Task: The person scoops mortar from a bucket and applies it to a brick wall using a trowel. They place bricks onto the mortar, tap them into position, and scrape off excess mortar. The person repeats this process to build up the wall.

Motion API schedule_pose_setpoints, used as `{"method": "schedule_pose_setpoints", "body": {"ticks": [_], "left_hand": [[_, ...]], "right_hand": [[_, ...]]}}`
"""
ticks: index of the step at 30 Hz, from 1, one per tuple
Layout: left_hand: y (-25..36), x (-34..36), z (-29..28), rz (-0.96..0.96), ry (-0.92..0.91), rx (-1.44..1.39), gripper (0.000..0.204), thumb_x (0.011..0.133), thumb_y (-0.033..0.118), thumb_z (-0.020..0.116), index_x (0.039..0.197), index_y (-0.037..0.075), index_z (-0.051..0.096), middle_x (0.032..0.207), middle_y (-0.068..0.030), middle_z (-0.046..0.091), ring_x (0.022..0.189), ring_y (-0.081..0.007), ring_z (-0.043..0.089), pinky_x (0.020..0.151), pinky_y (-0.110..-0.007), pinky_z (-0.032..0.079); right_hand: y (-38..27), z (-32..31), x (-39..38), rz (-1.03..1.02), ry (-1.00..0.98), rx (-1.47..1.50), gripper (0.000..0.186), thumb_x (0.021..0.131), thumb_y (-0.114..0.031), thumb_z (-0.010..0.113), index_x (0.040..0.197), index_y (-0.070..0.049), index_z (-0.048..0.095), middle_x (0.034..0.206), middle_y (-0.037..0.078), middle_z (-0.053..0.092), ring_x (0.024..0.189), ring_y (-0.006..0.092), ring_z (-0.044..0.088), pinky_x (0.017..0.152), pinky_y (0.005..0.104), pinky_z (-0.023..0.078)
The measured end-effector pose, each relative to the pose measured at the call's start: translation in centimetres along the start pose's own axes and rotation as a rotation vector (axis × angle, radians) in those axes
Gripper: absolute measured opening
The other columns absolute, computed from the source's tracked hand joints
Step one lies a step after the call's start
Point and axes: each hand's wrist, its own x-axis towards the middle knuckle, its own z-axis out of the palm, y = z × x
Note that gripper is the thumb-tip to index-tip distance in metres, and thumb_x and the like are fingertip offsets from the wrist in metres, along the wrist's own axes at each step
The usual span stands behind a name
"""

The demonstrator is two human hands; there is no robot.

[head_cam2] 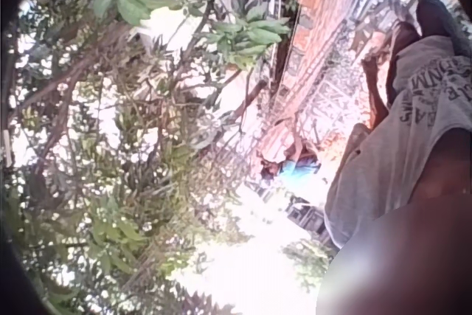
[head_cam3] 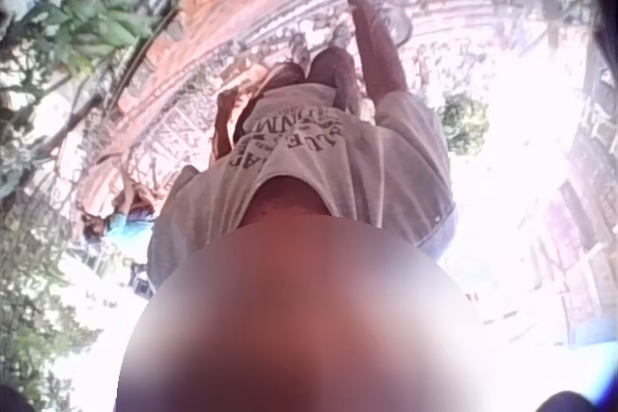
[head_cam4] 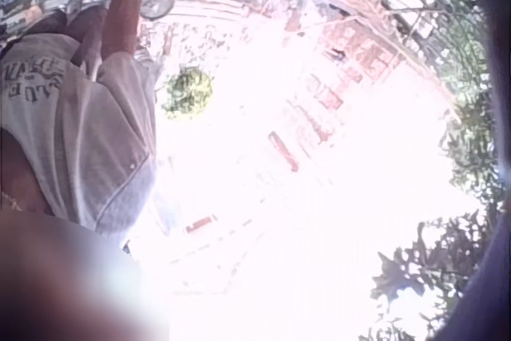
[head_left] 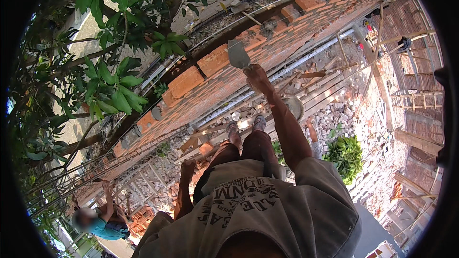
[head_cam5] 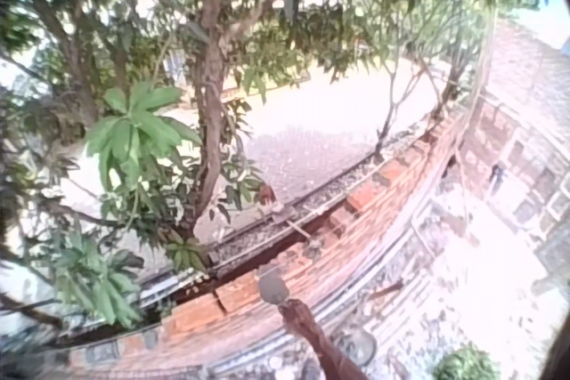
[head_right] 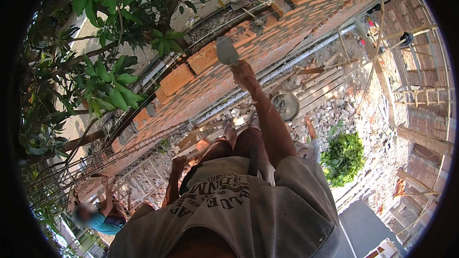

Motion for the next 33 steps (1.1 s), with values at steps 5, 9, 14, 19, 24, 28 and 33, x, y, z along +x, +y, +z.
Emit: {"method": "schedule_pose_setpoints", "body": {"ticks": [5,9,14,19,24,28,33], "left_hand": [[-0.3,0.4,-0.2,-0.011,0.022,-0.037,0.023,0.085,0.025,0.061,0.088,0.002,0.062,0.072,-0.0059,0.061,0.059,-0.0152,0.063,0.048,-0.028,0.045],[-0.4,0.8,-0.5,0.024,-0.006,-0.019,0.034,0.086,0.03,0.062,0.097,-0.001,0.064,0.077,-0.0077,0.066,0.063,-0.0195,0.067,0.053,-0.031,0.05],[-0.9,0.7,-0.5,0.097,0.021,0.095,0.036,0.087,0.032,0.064,0.1,-0.002,0.063,0.076,-0.0077,0.065,0.062,-0.0182,0.066,0.052,-0.031,0.049],[-1.3,0.2,-0.6,0.004,0.021,0.003,0.036,0.088,0.032,0.063,0.099,-0.002,0.064,0.074,-0.0073,0.064,0.062,-0.0179,0.066,0.051,-0.03,0.049],[-1.0,0.3,-1.2,0.05,0.028,0.069,0.038,0.089,0.033,0.059,0.098,-0.003,0.063,0.078,-0.0083,0.065,0.066,-0.0195,0.068,0.053,-0.031,0.051],[-0.3,0.9,-0.8,0.008,0.021,0.057,0.037,0.09,0.034,0.055,0.097,-0.001,0.063,0.081,-0.0081,0.064,0.065,-0.0196,0.068,0.052,-0.031,0.051],[0.4,1.1,-0.1,-0.029,-0.005,0.108,0.032,0.089,0.03,0.059,0.097,-0.002,0.062,0.078,-0.0075,0.063,0.065,-0.0198,0.067,0.053,-0.031,0.051]], "right_hand": [[0.3,0.9,-0.5,-0.01,0.244,-0.618,0.029,0.09,-0.033,0.056,0.096,-0.005,0.064,0.077,0.019,0.063,0.074,0.036,0.062,0.06,0.0482,0.048],[0.4,2.4,-1.7,-0.129,0.205,-0.585,0.023,0.094,-0.024,0.052,0.088,-0.003,0.058,0.07,0.017,0.058,0.062,0.0346,0.059,0.052,0.0405,0.047],[1.6,6.0,-4.4,0.195,0.433,0.554,0.022,0.098,-0.03,0.045,0.092,-0.01,0.049,0.064,0.005,0.05,0.05,0.02,0.05,0.044,0.0356,0.044],[-0.8,11.3,-3.0,0.401,0.201,1.397,0.028,0.1,-0.034,0.04,0.093,-0.009,0.05,0.068,0.003,0.05,0.052,0.0178,0.05,0.047,0.0328,0.044],[-3.6,14.0,-3.1,0.446,0.136,1.421,0.03,0.099,-0.035,0.042,0.098,-0.007,0.055,0.072,0.005,0.052,0.058,0.0179,0.051,0.052,0.0328,0.046],[-2.0,7.1,-8.1,0.536,0.012,0.789,0.029,0.095,-0.033,0.052,0.092,-0.006,0.059,0.073,0.008,0.058,0.062,0.0166,0.056,0.052,0.0329,0.046],[-2.4,-4.9,-4.5,-0.038,0.398,-0.426,0.03,0.09,-0.028,0.059,0.085,0.002,0.059,0.072,0.014,0.063,0.066,0.0296,0.061,0.058,0.0402,0.047]]}}
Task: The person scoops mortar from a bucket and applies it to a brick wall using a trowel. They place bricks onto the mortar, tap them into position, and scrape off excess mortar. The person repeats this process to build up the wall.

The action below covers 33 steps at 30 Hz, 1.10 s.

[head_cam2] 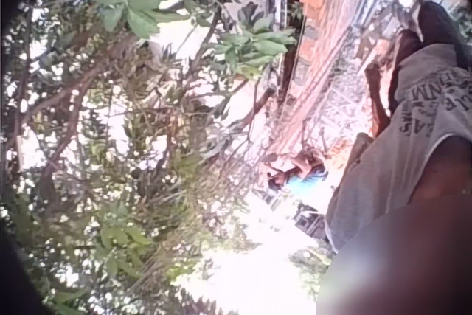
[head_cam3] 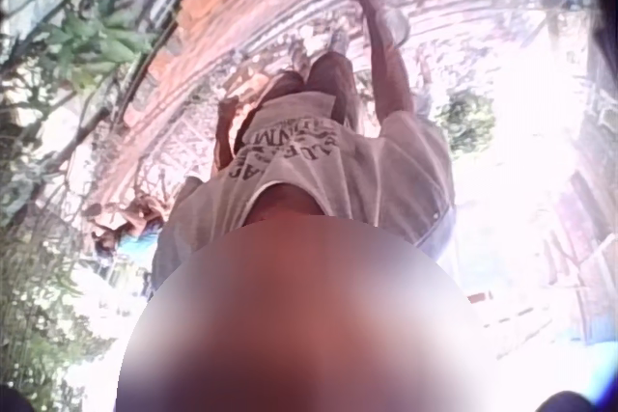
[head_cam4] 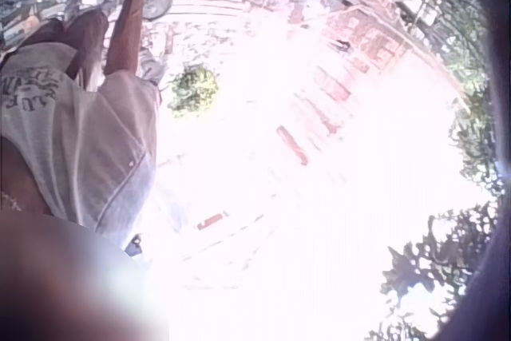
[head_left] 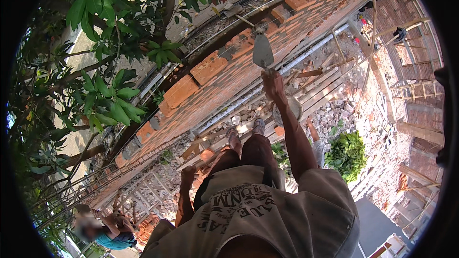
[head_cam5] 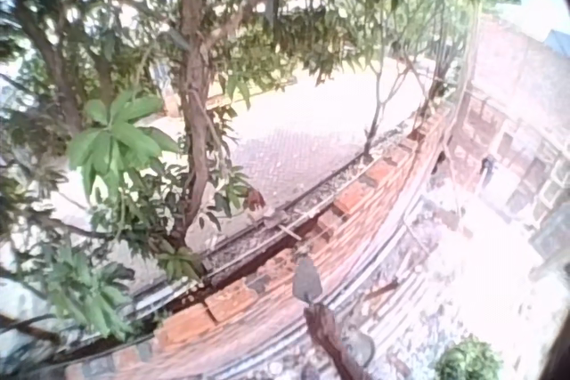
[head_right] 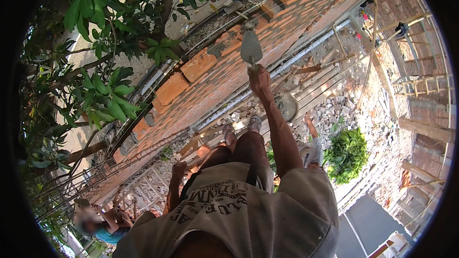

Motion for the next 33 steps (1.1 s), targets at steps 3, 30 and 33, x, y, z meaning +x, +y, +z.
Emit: {"method": "schedule_pose_setpoints", "body": {"ticks": [3,30,33], "left_hand": [[0.0,-0.2,-0.1,0.0,0.001,-0.09,0.024,0.087,0.024,0.057,0.092,0.0,0.061,0.08,-0.0083,0.064,0.067,-0.0183,0.066,0.053,-0.032,0.049],[-7.4,3.9,0.5,0.49,0.013,0.176,0.029,0.089,0.025,0.057,0.099,-0.001,0.061,0.084,-0.0079,0.064,0.066,-0.0186,0.065,0.052,-0.031,0.048],[-6.3,2.4,1.1,0.249,0.036,0.14,0.027,0.085,0.024,0.059,0.096,-0.001,0.063,0.079,-0.0123,0.066,0.064,-0.0228,0.067,0.053,-0.035,0.05]], "right_hand": [[0.4,-4.7,7.7,-0.128,0.219,-0.57,0.025,0.087,-0.024,0.058,0.093,0.0,0.061,0.081,0.021,0.065,0.078,0.0373,0.064,0.066,0.0468,0.049],[-9.2,10.2,-5.0,-0.323,-0.356,-0.306,0.023,0.088,-0.021,0.055,0.089,0.002,0.057,0.074,0.024,0.062,0.076,0.0412,0.063,0.069,0.0507,0.049],[-10.0,12.0,-6.3,-0.156,-0.357,-0.403,0.024,0.092,-0.018,0.047,0.093,0.004,0.055,0.081,0.025,0.061,0.077,0.0422,0.062,0.07,0.051,0.049]]}}
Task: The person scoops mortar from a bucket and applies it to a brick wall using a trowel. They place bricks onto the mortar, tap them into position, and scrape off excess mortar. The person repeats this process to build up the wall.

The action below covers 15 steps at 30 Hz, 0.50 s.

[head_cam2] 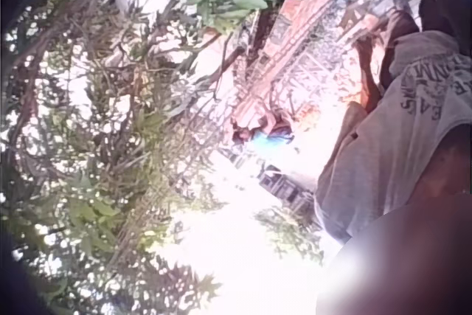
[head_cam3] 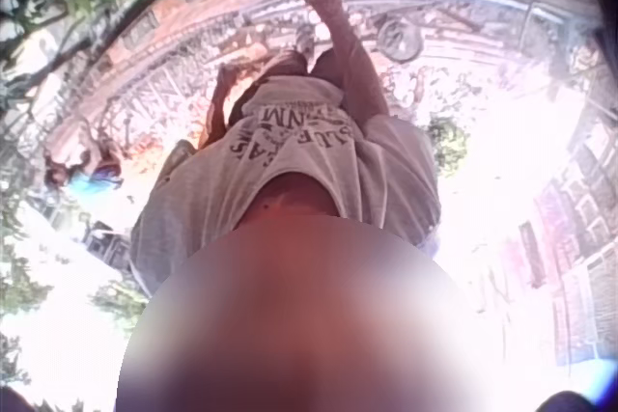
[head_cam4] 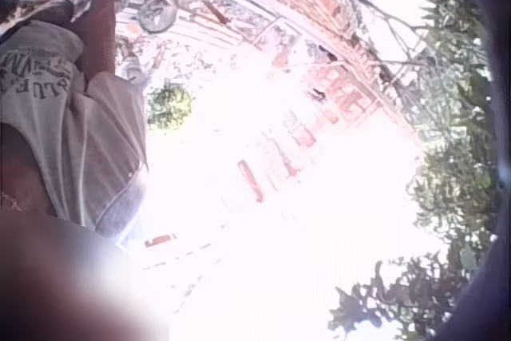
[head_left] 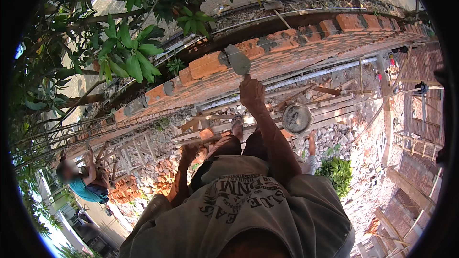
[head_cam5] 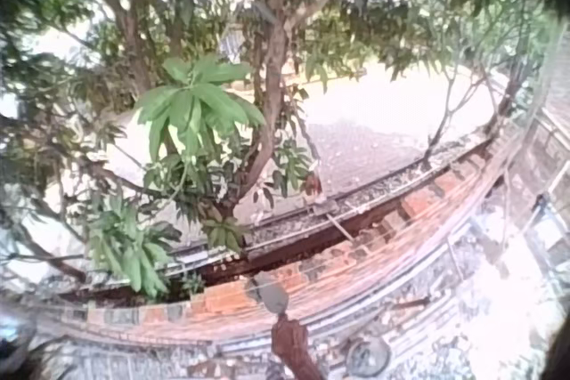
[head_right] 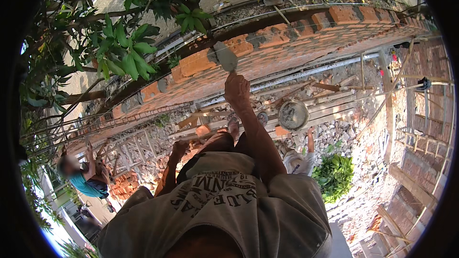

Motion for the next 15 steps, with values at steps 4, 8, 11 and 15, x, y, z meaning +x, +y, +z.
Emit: {"method": "schedule_pose_setpoints", "body": {"ticks": [4,8,11,15], "left_hand": [[2.9,-1.3,-0.5,-0.327,0.062,-0.181,0.04,0.084,0.033,0.06,0.097,-0.005,0.064,0.078,-0.0162,0.068,0.064,-0.0239,0.068,0.056,-0.036,0.052],[4.1,-1.6,-1.1,-0.271,0.1,-0.187,0.042,0.083,0.038,0.064,0.089,-0.003,0.065,0.068,-0.0135,0.067,0.058,-0.0213,0.066,0.054,-0.036,0.05],[3.6,-1.6,-1.1,-0.296,0.023,-0.203,0.037,0.089,0.033,0.064,0.1,-0.001,0.063,0.079,-0.009,0.065,0.062,-0.0172,0.063,0.05,-0.031,0.047],[2.1,-1.0,-1.1,-0.135,0.019,-0.299,0.029,0.09,0.027,0.059,0.096,-0.002,0.063,0.08,-0.0101,0.065,0.061,-0.0174,0.064,0.049,-0.031,0.047]], "right_hand": [[-1.1,1.6,-1.0,0.013,0.053,-0.017,0.026,0.095,-0.018,0.044,0.093,0.006,0.055,0.085,0.025,0.059,0.08,0.0412,0.061,0.07,0.0493,0.049],[-1.9,1.7,-1.5,-0.07,0.117,-0.106,0.024,0.093,-0.016,0.046,0.095,0.006,0.055,0.082,0.024,0.058,0.079,0.0397,0.062,0.069,0.0476,0.05],[-2.4,1.4,-1.3,-0.117,0.062,-0.082,0.027,0.095,-0.018,0.045,0.09,0.006,0.056,0.078,0.024,0.058,0.076,0.0404,0.062,0.069,0.049,0.049],[-2.9,1.1,-1.1,0.027,0.175,-0.002,0.019,0.085,-0.012,0.053,0.09,0.006,0.057,0.081,0.023,0.058,0.076,0.0371,0.062,0.071,0.0476,0.049]]}}
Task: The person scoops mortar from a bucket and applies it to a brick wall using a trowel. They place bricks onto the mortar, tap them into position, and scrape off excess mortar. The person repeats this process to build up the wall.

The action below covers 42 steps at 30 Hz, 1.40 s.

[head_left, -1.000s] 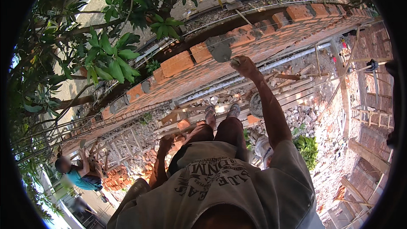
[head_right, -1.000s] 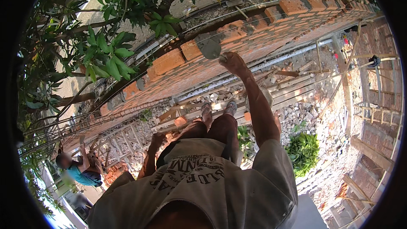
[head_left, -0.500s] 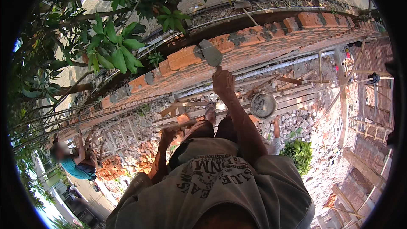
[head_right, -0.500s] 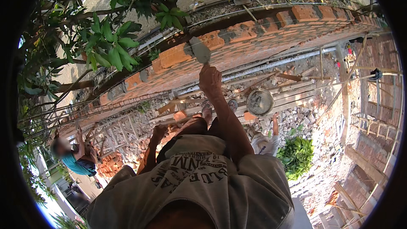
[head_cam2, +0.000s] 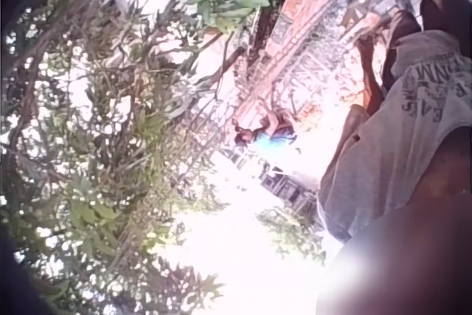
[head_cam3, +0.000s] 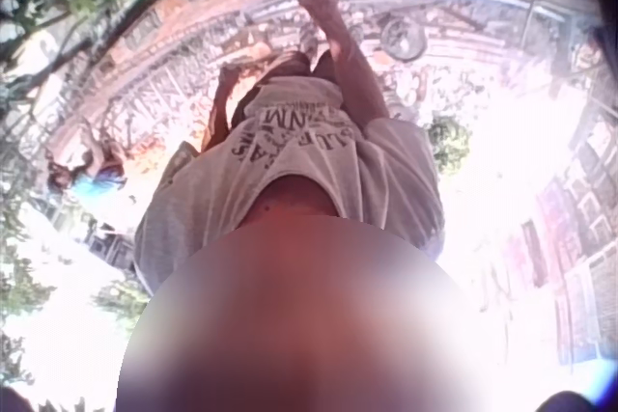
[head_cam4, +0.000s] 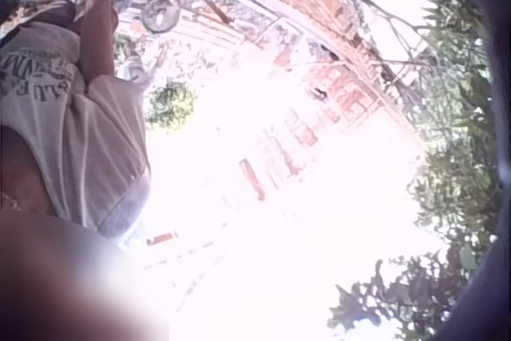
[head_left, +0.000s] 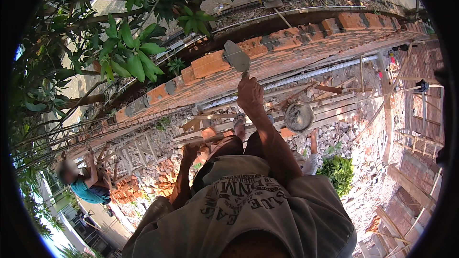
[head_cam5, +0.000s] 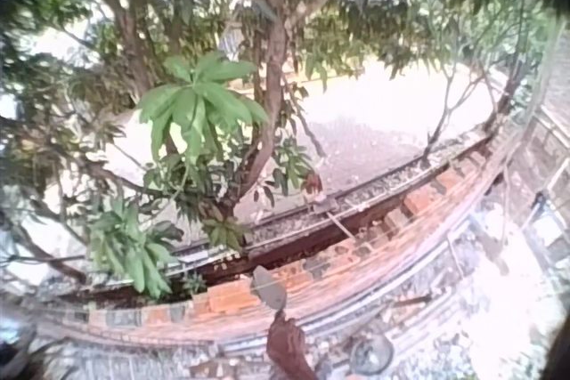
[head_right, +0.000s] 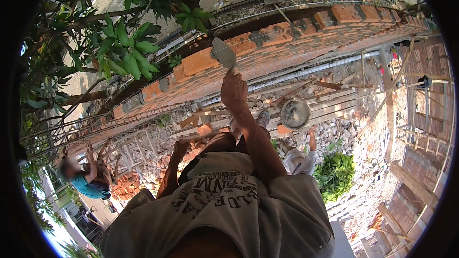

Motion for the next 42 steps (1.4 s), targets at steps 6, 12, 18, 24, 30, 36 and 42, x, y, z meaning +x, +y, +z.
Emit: {"method": "schedule_pose_setpoints", "body": {"ticks": [6,12,18,24,30,36,42], "left_hand": [[1.5,1.8,-0.2,0.157,0.05,0.237,0.031,0.086,0.03,0.06,0.088,-0.001,0.065,0.075,-0.0134,0.065,0.069,-0.0257,0.065,0.059,-0.037,0.048],[12.4,5.5,-0.7,0.489,0.113,0.585,0.044,0.084,0.034,0.063,0.119,0.01,0.061,0.107,-0.0203,0.065,0.09,-0.0349,0.065,0.079,-0.044,0.051],[25.5,12.5,1.2,0.49,0.458,0.586,0.058,0.086,0.035,0.064,0.136,0.011,0.046,0.131,-0.0238,0.05,0.119,-0.039,0.05,0.097,-0.048,0.043],[30.4,17.9,2.3,0.812,0.445,1.036,0.056,0.083,0.029,0.068,0.134,0.013,0.05,0.139,-0.0048,0.048,0.124,-0.026,0.048,0.107,-0.044,0.031],[31.0,19.2,0.0,0.97,0.236,0.742,0.054,0.073,0.019,0.078,0.124,0.013,0.061,0.122,-0.0038,0.061,0.108,-0.0241,0.056,0.101,-0.039,0.038],[31.8,18.4,-0.7,0.873,0.267,0.598,0.048,0.071,0.014,0.082,0.116,0.007,0.066,0.11,-0.0136,0.06,0.099,-0.0255,0.057,0.087,-0.042,0.051],[33.2,22.9,0.7,1.054,0.466,0.936,0.049,0.093,0.04,0.055,0.121,0.0,0.06,0.114,-0.0222,0.06,0.106,-0.036,0.056,0.091,-0.046,0.044]], "right_hand": [[0.2,0.2,-0.1,-0.081,-0.081,-0.139,0.02,0.082,-0.009,0.054,0.095,0.005,0.058,0.084,0.02,0.059,0.077,0.0299,0.062,0.069,0.0382,0.051],[1.1,0.7,-0.4,-0.195,-0.035,-0.208,0.025,0.082,-0.011,0.057,0.1,0.006,0.056,0.083,0.02,0.059,0.078,0.0331,0.063,0.067,0.0409,0.051],[0.9,0.8,-2.4,0.555,-0.147,1.134,0.021,0.096,-0.023,0.046,0.095,-0.003,0.051,0.071,0.011,0.057,0.062,0.0268,0.061,0.057,0.0394,0.049],[-3.8,5.6,-1.3,0.99,-0.348,2.256,0.027,0.099,-0.028,0.035,0.089,-0.007,0.048,0.069,0.005,0.051,0.057,0.0187,0.052,0.053,0.0327,0.048],[-4.0,8.8,-1.6,1.222,-0.682,2.275,0.033,0.101,-0.031,0.032,0.089,-0.005,0.047,0.073,0.004,0.053,0.057,0.0136,0.052,0.052,0.0278,0.048],[3.3,9.3,-6.8,1.064,-0.498,1.983,0.021,0.096,-0.024,0.051,0.094,-0.004,0.054,0.076,0.005,0.057,0.059,0.0147,0.057,0.046,0.0294,0.048],[30.5,8.2,-15.7,0.562,-0.12,0.13,0.02,0.079,-0.013,0.062,0.091,0.002,0.057,0.07,0.019,0.061,0.06,0.0328,0.061,0.05,0.0429,0.046]]}}
